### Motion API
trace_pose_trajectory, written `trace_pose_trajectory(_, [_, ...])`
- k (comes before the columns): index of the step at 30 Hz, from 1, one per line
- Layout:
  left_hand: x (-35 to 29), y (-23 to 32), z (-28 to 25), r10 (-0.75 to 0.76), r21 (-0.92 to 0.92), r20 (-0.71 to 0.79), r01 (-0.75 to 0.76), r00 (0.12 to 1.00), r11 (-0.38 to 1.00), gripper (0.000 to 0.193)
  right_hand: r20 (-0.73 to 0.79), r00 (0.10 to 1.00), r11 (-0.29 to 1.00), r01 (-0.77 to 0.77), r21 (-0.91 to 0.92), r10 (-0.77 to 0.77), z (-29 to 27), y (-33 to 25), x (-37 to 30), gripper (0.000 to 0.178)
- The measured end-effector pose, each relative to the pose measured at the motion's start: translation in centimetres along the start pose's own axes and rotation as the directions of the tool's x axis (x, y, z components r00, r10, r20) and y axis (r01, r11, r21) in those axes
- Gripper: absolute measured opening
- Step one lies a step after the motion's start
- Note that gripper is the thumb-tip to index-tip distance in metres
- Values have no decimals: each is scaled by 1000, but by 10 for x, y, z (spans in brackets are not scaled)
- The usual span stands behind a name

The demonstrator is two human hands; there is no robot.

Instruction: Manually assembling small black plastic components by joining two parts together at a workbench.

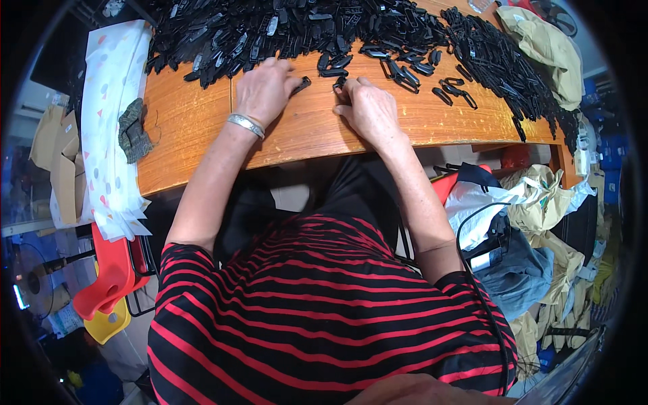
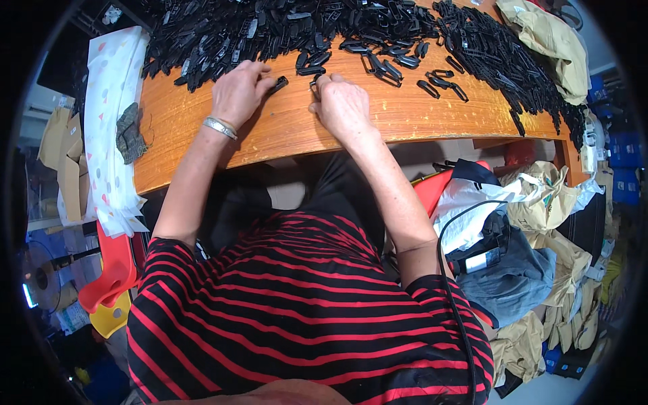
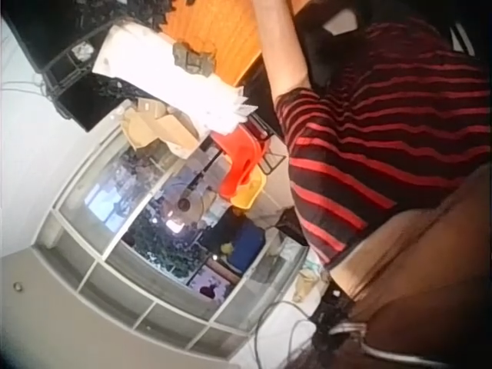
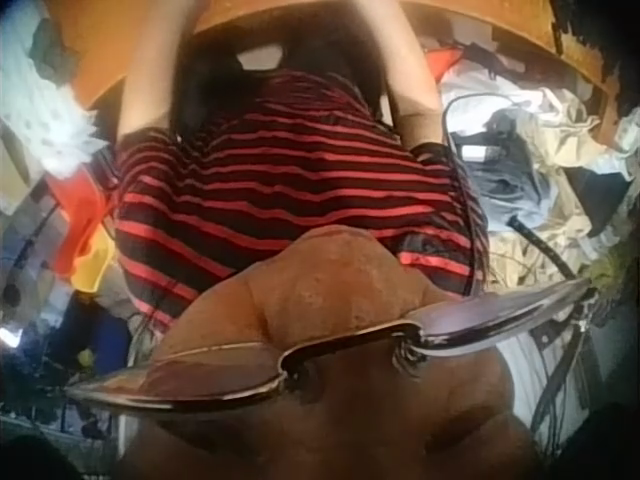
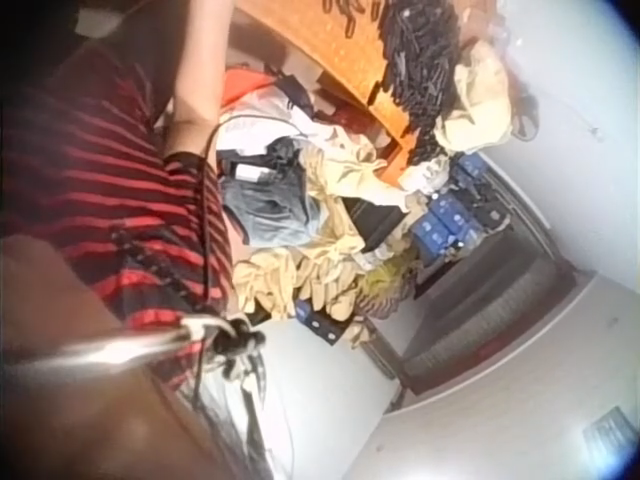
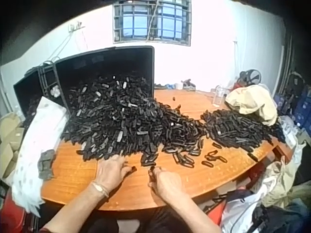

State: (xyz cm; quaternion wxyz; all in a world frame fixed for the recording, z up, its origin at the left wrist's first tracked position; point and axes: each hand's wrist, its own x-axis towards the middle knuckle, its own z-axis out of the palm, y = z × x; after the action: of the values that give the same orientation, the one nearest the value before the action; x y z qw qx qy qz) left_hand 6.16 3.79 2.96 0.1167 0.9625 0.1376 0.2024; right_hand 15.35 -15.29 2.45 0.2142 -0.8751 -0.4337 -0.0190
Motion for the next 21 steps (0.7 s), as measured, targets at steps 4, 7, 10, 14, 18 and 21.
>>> trace_pose_trajectory(4, [-1, 9, 9, 25, 55, 111, -31, 994, 998, 25, 20, 999, 999, -42, -35, 43, 4, -1, 5, 18])
trace_pose_trajectory(7, [-1, 1, 24, -6, 5, 129, 6, 992, 1000, 25, -20, 1000, 1000, -11, 16, 11, 5, 0, 6, 22])
trace_pose_trajectory(10, [-10, -8, 33, 47, -307, -66, -65, 997, 949, 22, -144, 990, 956, 34, 292, 9, 5, -5, 0, 24])
trace_pose_trajectory(14, [-28, 20, 22, -222, -869, 458, 486, 861, 89, 20, 48, 971, 346, -130, 929, 236, 9, -11, -7, 22])
trace_pose_trajectory(18, [-38, 26, 27, -213, -885, 462, 431, 861, -178, 21, 124, 971, -16, -124, 992, 206, 25, -14, -14, 25])
trace_pose_trajectory(21, [-41, 25, 28, -188, -905, 423, 402, 886, -143, 21, -4, 974, 270, -59, 961, 229, 27, -21, -18, 22])
